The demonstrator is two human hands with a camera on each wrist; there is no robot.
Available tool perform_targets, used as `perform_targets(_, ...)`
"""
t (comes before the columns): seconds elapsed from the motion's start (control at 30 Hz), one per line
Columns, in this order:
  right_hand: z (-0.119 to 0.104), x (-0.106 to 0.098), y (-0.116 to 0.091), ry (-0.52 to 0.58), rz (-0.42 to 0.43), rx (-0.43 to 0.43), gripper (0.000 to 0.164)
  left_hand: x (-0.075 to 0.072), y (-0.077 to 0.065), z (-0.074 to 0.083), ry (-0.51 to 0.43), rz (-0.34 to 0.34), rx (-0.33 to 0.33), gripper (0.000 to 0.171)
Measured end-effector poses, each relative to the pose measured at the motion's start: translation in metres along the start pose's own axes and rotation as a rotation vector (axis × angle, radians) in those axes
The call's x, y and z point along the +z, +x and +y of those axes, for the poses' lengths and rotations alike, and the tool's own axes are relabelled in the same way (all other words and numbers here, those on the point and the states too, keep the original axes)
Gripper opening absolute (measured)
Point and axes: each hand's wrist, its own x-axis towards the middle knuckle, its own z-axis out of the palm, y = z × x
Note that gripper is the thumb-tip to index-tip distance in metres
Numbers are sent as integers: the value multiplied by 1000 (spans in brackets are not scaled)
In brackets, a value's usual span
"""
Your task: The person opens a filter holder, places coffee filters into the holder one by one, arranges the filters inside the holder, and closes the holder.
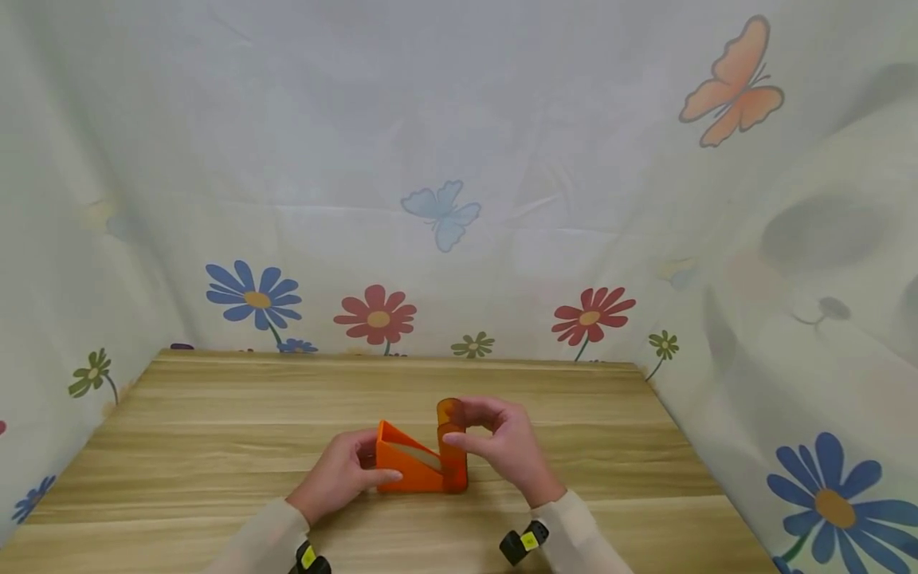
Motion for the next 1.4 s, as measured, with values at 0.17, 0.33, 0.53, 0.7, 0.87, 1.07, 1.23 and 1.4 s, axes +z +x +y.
perform_targets(0.17,-1,13,7,-19,-28,24,40,-2,1,2,15,-4,-1,52)
perform_targets(0.33,-3,28,13,-41,-39,27,41,-2,3,3,35,-9,8,50)
perform_targets(0.53,-4,45,15,-29,-59,28,42,-3,3,2,36,-6,9,53)
perform_targets(0.7,-5,53,15,-29,-60,39,41,-4,5,-1,37,-17,17,54)
perform_targets(0.87,-5,58,16,-65,-64,37,41,-4,5,-2,33,-19,26,53)
perform_targets(1.07,-4,62,16,-122,-76,23,46,-2,3,-1,35,-10,28,52)
perform_targets(1.23,-3,64,16,-164,-106,7,48,-1,2,0,37,-4,40,49)
perform_targets(1.4,-4,62,19,-209,-124,17,47,-1,3,3,53,-11,59,47)
